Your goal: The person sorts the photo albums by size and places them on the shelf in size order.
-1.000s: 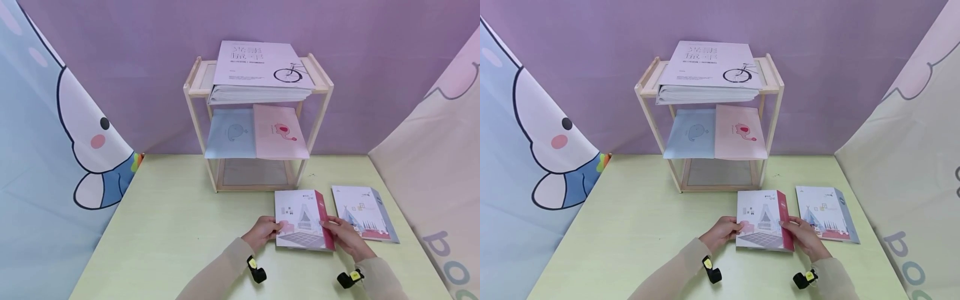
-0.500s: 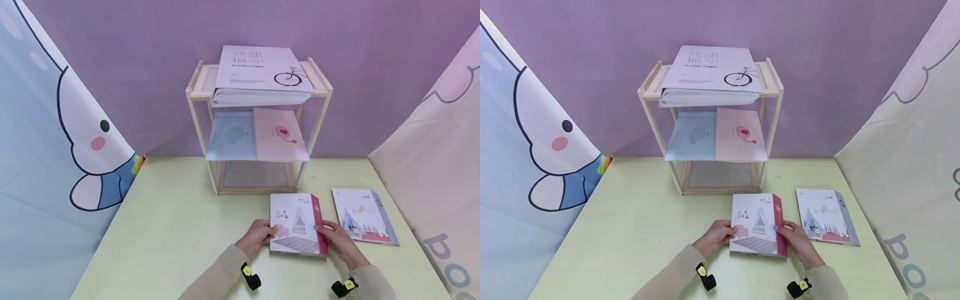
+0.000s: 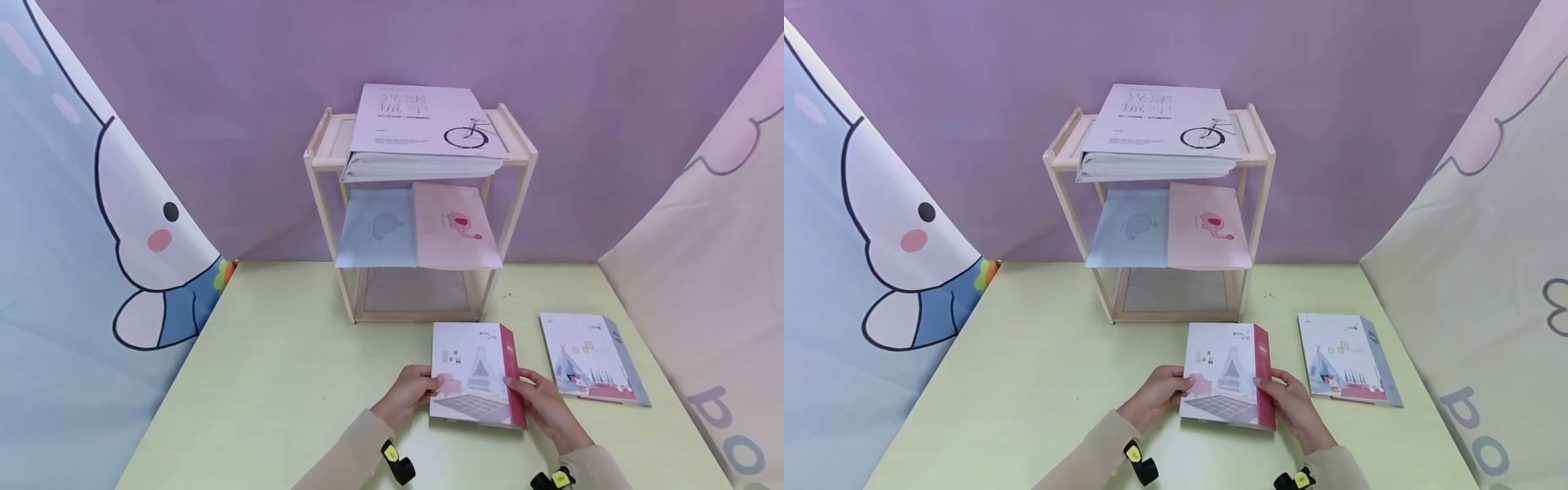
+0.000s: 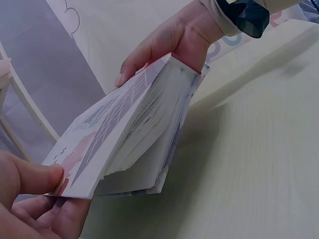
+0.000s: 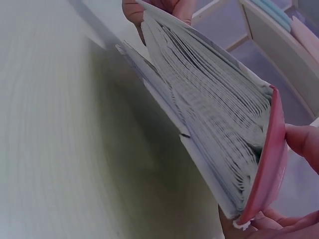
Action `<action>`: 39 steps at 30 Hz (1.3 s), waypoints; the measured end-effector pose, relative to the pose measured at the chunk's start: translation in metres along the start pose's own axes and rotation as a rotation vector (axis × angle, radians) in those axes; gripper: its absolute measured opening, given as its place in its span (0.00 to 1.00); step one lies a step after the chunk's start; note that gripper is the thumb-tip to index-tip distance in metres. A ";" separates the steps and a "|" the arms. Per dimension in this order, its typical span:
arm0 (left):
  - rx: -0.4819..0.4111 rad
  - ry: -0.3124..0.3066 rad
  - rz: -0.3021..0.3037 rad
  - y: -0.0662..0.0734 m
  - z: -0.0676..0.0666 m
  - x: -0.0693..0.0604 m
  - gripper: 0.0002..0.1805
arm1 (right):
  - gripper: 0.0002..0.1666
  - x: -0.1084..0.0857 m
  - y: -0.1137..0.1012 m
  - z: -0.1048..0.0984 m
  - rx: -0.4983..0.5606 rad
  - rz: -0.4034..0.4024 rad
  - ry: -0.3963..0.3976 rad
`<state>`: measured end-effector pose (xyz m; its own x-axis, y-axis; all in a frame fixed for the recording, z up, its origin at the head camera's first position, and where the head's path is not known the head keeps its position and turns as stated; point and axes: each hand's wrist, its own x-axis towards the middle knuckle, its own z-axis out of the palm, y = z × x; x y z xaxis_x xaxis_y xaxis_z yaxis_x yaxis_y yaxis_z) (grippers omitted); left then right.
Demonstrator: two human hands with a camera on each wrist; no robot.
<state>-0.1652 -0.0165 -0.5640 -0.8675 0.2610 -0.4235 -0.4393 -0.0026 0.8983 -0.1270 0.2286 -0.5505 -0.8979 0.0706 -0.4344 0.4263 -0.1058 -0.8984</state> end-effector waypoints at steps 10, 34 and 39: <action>0.025 -0.011 0.028 0.002 -0.014 -0.007 0.12 | 0.30 -0.003 0.005 0.016 0.017 0.001 0.025; 0.029 -0.027 0.073 0.006 -0.040 -0.008 0.14 | 0.30 0.000 0.005 0.043 0.035 -0.021 0.072; 0.075 0.003 0.068 0.013 -0.047 -0.011 0.14 | 0.31 0.002 -0.001 0.050 0.018 -0.034 0.046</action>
<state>-0.1725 -0.0648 -0.5538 -0.8953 0.2598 -0.3617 -0.3611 0.0520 0.9311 -0.1348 0.1792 -0.5474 -0.9059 0.1196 -0.4063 0.3929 -0.1207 -0.9116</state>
